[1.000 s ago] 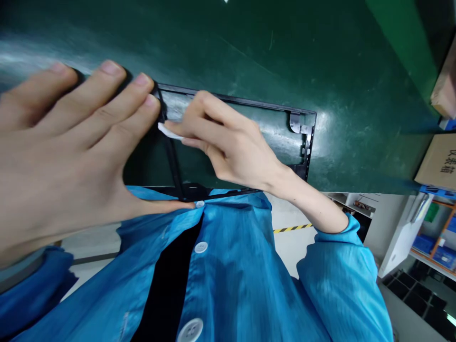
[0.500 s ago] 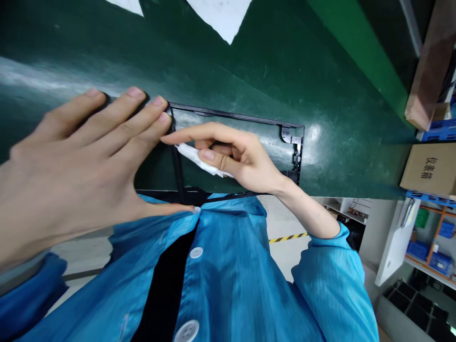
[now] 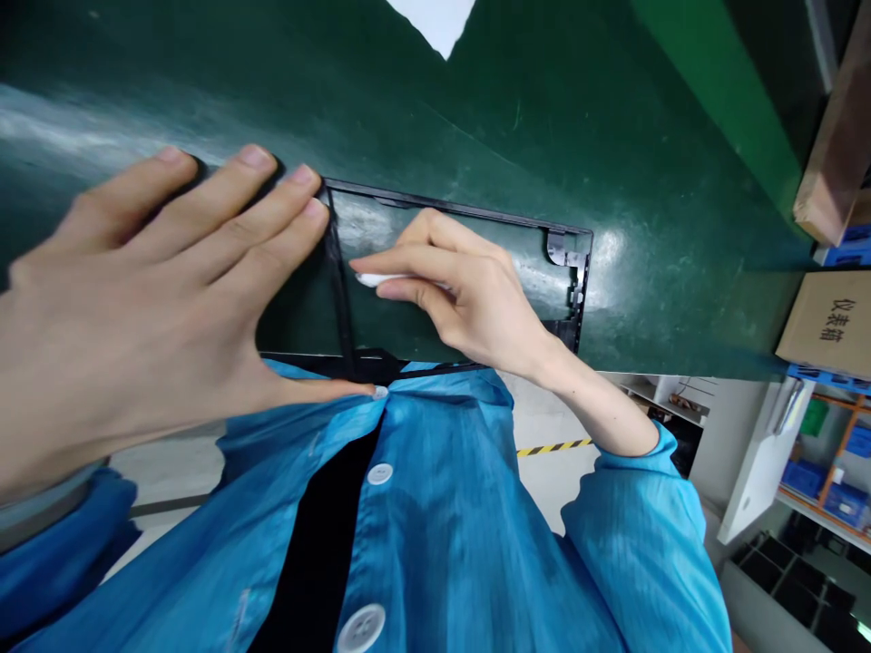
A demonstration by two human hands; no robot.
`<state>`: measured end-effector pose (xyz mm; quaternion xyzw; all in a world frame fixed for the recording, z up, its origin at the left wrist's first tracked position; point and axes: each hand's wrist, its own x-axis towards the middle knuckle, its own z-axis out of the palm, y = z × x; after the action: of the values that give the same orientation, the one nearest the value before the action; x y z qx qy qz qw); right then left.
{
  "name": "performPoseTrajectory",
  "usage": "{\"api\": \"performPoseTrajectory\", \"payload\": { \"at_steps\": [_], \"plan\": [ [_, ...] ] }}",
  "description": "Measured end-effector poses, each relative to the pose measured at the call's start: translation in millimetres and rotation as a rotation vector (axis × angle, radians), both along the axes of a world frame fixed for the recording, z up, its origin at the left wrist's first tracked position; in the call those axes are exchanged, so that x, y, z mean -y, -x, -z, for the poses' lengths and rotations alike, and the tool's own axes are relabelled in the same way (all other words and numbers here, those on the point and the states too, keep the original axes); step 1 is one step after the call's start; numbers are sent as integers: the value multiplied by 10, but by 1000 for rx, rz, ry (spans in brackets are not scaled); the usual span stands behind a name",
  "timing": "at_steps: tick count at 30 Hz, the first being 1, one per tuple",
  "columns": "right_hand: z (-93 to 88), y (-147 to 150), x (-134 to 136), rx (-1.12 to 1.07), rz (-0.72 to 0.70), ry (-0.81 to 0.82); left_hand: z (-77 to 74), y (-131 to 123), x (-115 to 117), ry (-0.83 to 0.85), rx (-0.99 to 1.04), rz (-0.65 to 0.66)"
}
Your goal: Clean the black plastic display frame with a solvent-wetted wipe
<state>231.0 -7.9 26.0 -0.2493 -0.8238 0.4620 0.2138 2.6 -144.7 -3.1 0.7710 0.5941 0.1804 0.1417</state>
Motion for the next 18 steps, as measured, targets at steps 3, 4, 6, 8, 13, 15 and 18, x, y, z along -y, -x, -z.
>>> {"api": "performPoseTrajectory", "payload": {
  "at_steps": [3,4,6,8,13,15,18],
  "plan": [
    [50,36,0,62,-25,-151,-4,5,-6,-7,1,3],
    [62,56,4,73,-40,-185,-6,5,-7,-6,3,2],
    [65,103,16,89,-69,-236,-14,1,-6,-8,9,0],
    [44,151,28,95,-72,-259,-24,-2,1,-8,14,-5],
    [-26,250,38,131,-38,-240,-32,21,18,7,28,-16],
    [-24,279,30,115,-35,-237,-18,42,18,2,42,-8],
    [1,291,28,38,-56,-87,3,65,16,-9,60,4]
  ]
}}
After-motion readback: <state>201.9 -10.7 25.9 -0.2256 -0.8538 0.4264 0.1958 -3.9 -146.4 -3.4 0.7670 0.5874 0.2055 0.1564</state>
